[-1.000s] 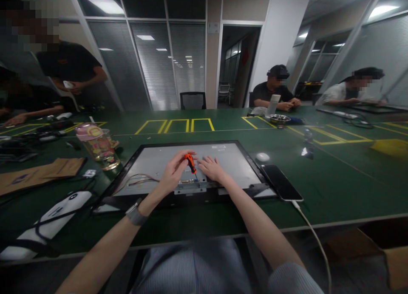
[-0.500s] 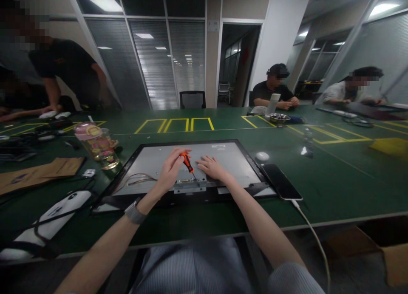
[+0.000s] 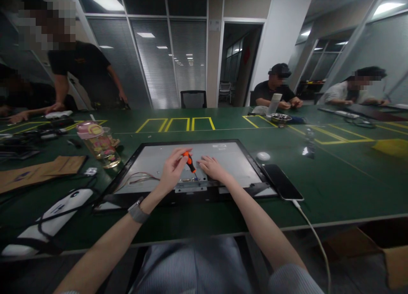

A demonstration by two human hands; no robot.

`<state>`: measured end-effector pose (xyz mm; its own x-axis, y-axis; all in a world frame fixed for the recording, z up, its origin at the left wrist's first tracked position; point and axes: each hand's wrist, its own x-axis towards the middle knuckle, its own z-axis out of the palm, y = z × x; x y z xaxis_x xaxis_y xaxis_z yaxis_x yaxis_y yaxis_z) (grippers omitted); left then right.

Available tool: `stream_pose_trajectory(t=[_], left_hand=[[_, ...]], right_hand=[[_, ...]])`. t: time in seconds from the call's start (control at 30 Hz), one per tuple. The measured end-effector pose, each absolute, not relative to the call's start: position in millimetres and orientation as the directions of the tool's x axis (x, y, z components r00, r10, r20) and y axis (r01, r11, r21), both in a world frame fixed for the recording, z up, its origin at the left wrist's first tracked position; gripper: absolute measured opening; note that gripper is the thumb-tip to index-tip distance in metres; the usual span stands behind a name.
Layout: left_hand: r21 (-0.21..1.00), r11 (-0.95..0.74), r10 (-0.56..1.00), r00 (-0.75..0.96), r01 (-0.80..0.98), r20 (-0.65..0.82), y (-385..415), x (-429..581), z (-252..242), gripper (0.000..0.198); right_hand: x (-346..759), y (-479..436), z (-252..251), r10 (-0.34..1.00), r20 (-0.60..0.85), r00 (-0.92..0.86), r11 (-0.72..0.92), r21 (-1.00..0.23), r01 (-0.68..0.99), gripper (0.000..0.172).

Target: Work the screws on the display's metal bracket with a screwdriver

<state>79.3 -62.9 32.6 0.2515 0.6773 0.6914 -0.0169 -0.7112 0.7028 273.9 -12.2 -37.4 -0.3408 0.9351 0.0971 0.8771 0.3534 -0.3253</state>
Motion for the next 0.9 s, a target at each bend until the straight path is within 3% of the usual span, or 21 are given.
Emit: stream_pose_trajectory(t=[0.37,0.57,0.77,0.9], left_hand=[[0.621,-0.773,0.635,0.157,0.129,0.757,-63.8,82.4,28.9,0.024],[0.548,-0.819,0.574,0.226,0.171,0.787,-64.5,81.4,30.0,0.029],[0.581,-0.810,0.575,0.303,0.082,0.760,-64.6,81.9,28.0,0.039],[0.590,-0.801,0.586,0.332,0.101,0.739,-69.1,81.6,32.9,0.032]], right_hand=[[271.4,-14.5,-36.4,0.936,0.124,-0.331,0.353,-0.286,0.891,0.042],[272.0,-13.9,-38.8,0.930,0.139,-0.340,0.366,-0.265,0.892,0.042],[271.4,-14.5,-37.4,0.932,0.134,-0.336,0.361,-0.267,0.894,0.042],[270.9,-16.6,-33.8,0.934,0.120,-0.337,0.358,-0.268,0.895,0.042]])
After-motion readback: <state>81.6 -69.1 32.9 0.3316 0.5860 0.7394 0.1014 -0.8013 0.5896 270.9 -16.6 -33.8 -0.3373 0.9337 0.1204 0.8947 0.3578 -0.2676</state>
